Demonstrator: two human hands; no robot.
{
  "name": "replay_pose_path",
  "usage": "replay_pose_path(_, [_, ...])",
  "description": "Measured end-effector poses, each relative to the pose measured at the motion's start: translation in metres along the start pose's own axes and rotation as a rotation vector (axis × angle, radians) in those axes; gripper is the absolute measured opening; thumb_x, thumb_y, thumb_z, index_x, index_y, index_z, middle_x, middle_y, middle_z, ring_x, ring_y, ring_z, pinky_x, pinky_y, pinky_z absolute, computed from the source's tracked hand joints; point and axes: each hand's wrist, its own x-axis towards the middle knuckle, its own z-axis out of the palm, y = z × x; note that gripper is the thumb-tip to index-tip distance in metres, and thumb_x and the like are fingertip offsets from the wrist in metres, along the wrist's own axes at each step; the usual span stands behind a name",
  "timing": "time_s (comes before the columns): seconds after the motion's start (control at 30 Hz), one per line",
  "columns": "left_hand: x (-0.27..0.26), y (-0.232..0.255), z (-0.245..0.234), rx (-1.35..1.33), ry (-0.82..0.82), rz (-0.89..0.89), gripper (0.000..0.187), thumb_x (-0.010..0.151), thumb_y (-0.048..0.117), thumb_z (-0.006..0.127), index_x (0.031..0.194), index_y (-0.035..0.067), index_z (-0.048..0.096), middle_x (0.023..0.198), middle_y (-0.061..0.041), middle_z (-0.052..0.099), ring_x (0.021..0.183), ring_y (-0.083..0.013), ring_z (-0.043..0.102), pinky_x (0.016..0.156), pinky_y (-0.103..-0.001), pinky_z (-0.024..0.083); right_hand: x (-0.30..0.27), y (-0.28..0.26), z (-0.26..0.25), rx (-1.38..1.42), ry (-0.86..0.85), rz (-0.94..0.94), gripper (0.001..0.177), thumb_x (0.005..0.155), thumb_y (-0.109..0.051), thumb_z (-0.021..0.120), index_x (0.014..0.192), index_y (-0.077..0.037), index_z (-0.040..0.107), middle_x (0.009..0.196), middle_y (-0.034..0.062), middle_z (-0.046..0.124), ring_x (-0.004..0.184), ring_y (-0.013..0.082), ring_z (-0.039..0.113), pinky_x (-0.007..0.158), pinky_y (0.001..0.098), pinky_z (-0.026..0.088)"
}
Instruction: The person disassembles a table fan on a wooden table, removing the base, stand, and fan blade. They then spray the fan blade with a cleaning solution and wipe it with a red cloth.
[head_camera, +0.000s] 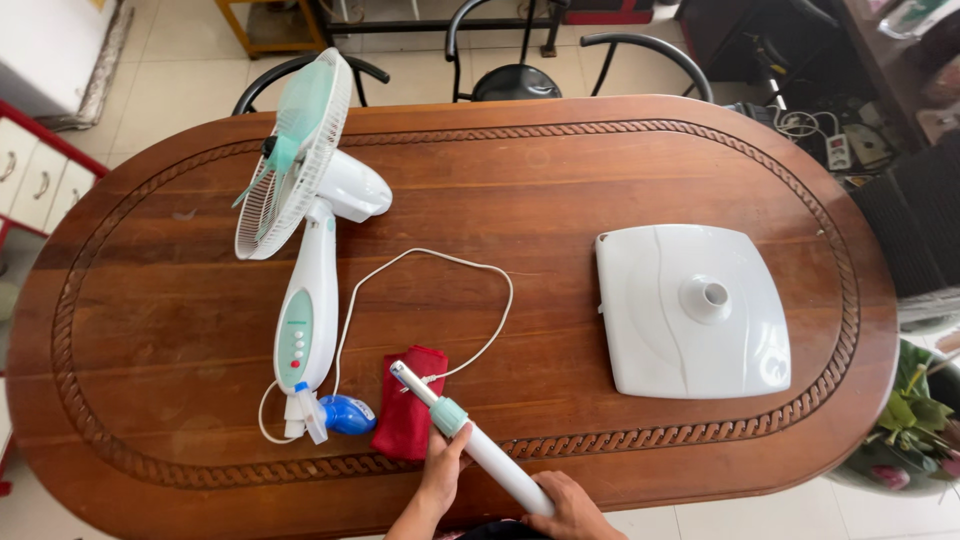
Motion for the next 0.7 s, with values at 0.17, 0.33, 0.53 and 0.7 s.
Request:
replay_pose_path(0.17, [0.017, -0.012, -0.001, 0.057, 0.065, 0.172, 0.050, 0.093, 0.019, 0.066, 0.139, 0.009, 0.045, 0.114, -0.009, 0.058, 0.099, -0.0212, 0.057, 0.085, -0.040, 0.049, -0.008, 0.012, 0.007, 0.069, -0.021, 0.053, 0.066, 0.074, -0.029, 0.088, 0.131, -0.012, 0.060, 0.118, 0.0130, 0.071, 0.114, 0.0305, 0.067, 0.099, 0.0410, 0.053])
replay_pose_path(0.33, [0.034, 0.003, -0.015, 0.123, 0.211, 0.296, 0.045, 0.096, 0.020, 0.068, 0.133, 0.002, 0.050, 0.114, -0.005, 0.060, 0.104, -0.0169, 0.058, 0.092, -0.034, 0.049, -0.032, 0.032, 0.005, 0.086, -0.076, 0.125, 0.060, 0.074, -0.025, 0.089, 0.127, -0.015, 0.061, 0.111, 0.0129, 0.076, 0.110, 0.0288, 0.072, 0.097, 0.0401, 0.055])
replay_pose_path(0.53, [0.036, 0.039, -0.002, 0.036, 0.195, 0.286, 0.048, 0.091, 0.024, 0.067, 0.133, 0.010, 0.049, 0.110, -0.002, 0.057, 0.097, -0.0151, 0.055, 0.085, -0.036, 0.047, -0.028, 0.039, 0.012, 0.065, -0.020, 0.203, 0.045, 0.078, -0.028, 0.086, 0.113, -0.010, 0.063, 0.102, 0.0148, 0.078, 0.103, 0.0329, 0.074, 0.090, 0.0428, 0.056])
replay_pose_path(0.7, [0.035, 0.052, 0.011, 0.099, 0.171, 0.332, 0.044, 0.095, 0.027, 0.069, 0.127, 0.002, 0.053, 0.112, -0.006, 0.059, 0.103, -0.0170, 0.056, 0.093, -0.036, 0.047, -0.012, 0.041, 0.035, 0.055, -0.103, 0.257, 0.057, 0.073, -0.035, 0.093, 0.111, -0.008, 0.061, 0.103, 0.0164, 0.075, 0.106, 0.0314, 0.072, 0.096, 0.0421, 0.054])
